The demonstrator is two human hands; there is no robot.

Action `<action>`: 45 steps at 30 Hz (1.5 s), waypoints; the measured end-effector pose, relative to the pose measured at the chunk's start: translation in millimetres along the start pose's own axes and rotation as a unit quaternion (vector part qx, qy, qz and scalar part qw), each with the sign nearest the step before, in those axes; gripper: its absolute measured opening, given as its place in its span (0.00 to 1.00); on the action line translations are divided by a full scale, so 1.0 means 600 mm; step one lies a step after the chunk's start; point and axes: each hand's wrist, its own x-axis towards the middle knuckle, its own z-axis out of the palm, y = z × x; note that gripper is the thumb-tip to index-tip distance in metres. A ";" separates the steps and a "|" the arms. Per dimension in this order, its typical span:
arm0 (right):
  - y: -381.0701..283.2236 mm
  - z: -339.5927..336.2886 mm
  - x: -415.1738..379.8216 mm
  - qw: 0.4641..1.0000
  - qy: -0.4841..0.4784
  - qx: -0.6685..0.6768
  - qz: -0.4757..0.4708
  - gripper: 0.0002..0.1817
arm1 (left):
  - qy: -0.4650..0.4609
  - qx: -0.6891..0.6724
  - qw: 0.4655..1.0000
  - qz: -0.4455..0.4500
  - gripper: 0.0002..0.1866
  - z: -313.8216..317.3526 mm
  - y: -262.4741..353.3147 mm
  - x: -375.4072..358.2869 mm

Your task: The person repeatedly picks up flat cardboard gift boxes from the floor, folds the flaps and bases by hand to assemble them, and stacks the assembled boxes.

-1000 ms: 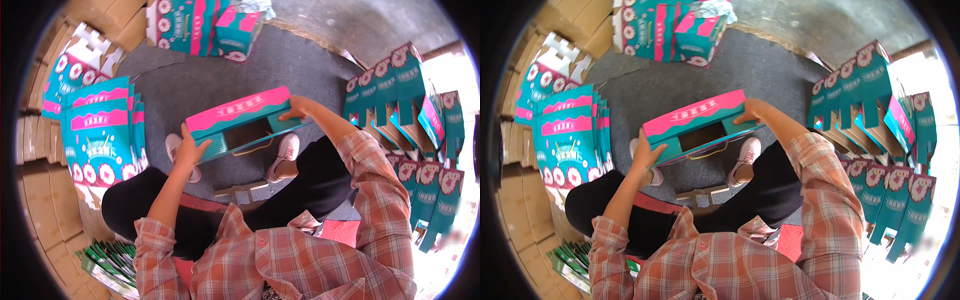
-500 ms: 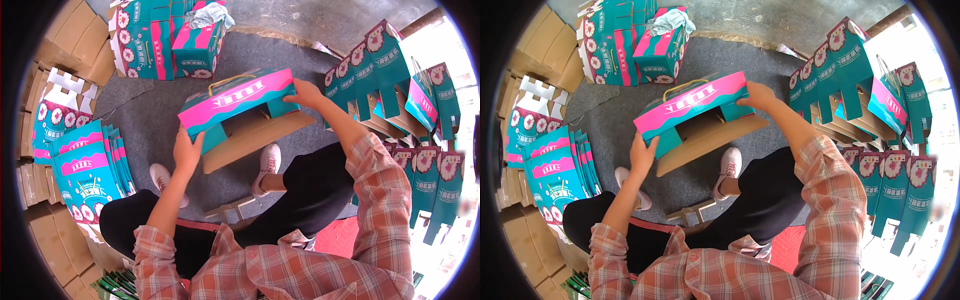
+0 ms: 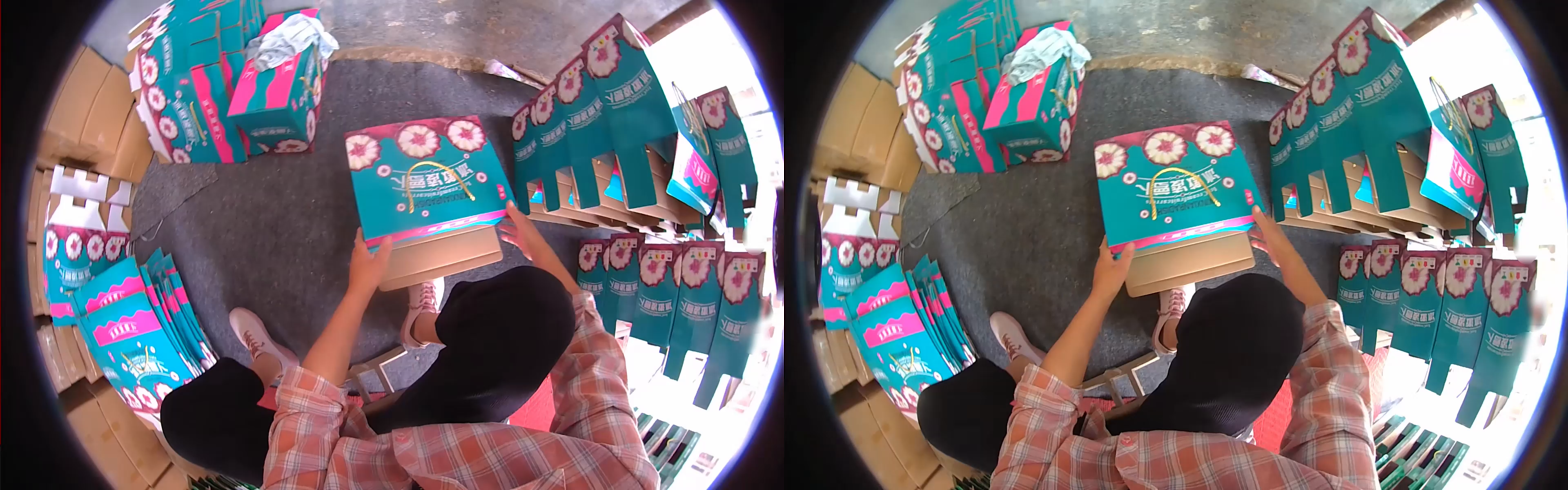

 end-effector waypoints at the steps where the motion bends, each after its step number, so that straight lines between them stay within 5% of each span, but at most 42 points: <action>1: -0.005 0.009 -0.002 0.999 0.008 0.031 0.014 0.43 | -0.006 -0.006 1.000 -0.024 0.36 -0.011 0.017 -0.001; 3: -0.011 0.027 0.004 0.997 0.076 -0.002 0.007 0.42 | -0.014 -0.012 0.999 -0.043 0.36 -0.024 0.037 -0.004; 5: -0.022 0.029 0.025 0.961 0.132 -0.217 -0.107 0.44 | 0.016 -0.034 0.998 -0.045 0.34 -0.027 0.039 -0.008; 9: -0.128 0.109 -0.015 0.879 0.284 -0.180 -0.339 0.36 | 0.016 -0.117 0.991 -0.066 0.33 -0.064 0.099 -0.026; 11: -0.210 0.146 -0.060 0.845 0.277 -0.186 -0.417 0.31 | 0.017 -0.290 0.939 -0.185 0.41 -0.092 0.144 -0.045; 19: -0.413 0.155 -0.273 0.704 0.263 -0.169 -0.638 0.27 | -0.001 -0.476 0.878 -0.042 0.33 -0.147 0.241 -0.053; 21: -0.440 0.125 -0.359 0.637 0.313 -0.150 -0.688 0.27 | 0.005 -0.481 0.868 0.122 0.33 -0.156 0.324 -0.065; 25: -0.450 -0.002 -0.477 0.573 0.429 -0.088 -0.692 0.26 | -0.036 -0.417 0.860 0.290 0.30 -0.137 0.513 -0.087; 27: -0.450 -0.108 -0.485 0.555 0.413 -0.006 -0.722 0.24 | -0.117 -0.438 0.826 0.336 0.30 -0.113 0.612 -0.112; 29: -0.451 -0.182 -0.506 0.566 0.380 0.069 -0.728 0.24 | -0.160 -0.379 0.831 0.376 0.34 -0.067 0.682 -0.102; 31: -0.444 -0.298 -0.499 0.572 0.447 0.054 -0.686 0.26 | -0.165 -0.325 0.825 0.432 0.40 -0.010 0.746 -0.099; 33: -0.436 -0.388 -0.507 0.602 0.496 0.023 -0.625 0.25 | -0.237 -0.342 0.788 0.454 0.41 0.043 0.799 -0.108; 35: -0.424 -0.475 -0.492 0.725 0.450 -0.068 -0.517 0.27 | -0.219 -0.281 0.815 0.457 0.43 0.097 0.814 -0.095; 36: -0.418 -0.474 -0.474 0.694 0.490 -0.050 -0.525 0.30 | -0.213 -0.260 0.823 0.458 0.43 0.111 0.823 -0.099; 37: -0.411 -0.477 -0.469 0.631 0.636 -0.144 -0.421 0.34 | -0.219 -0.224 0.825 0.470 0.44 0.120 0.825 -0.100; 39: -0.406 -0.431 -0.476 0.508 0.680 -0.221 -0.480 0.35 | -0.188 -0.143 0.828 0.508 0.45 0.151 0.813 -0.090; 41: -0.427 -0.292 -0.520 0.417 0.622 -0.325 -0.578 0.36 | -0.163 -0.074 0.841 0.510 0.46 0.146 0.802 -0.110; 45: -0.467 -0.131 -0.532 0.377 0.543 -0.461 -0.592 0.37 | -0.178 -0.058 0.845 0.502 0.43 0.112 0.792 -0.121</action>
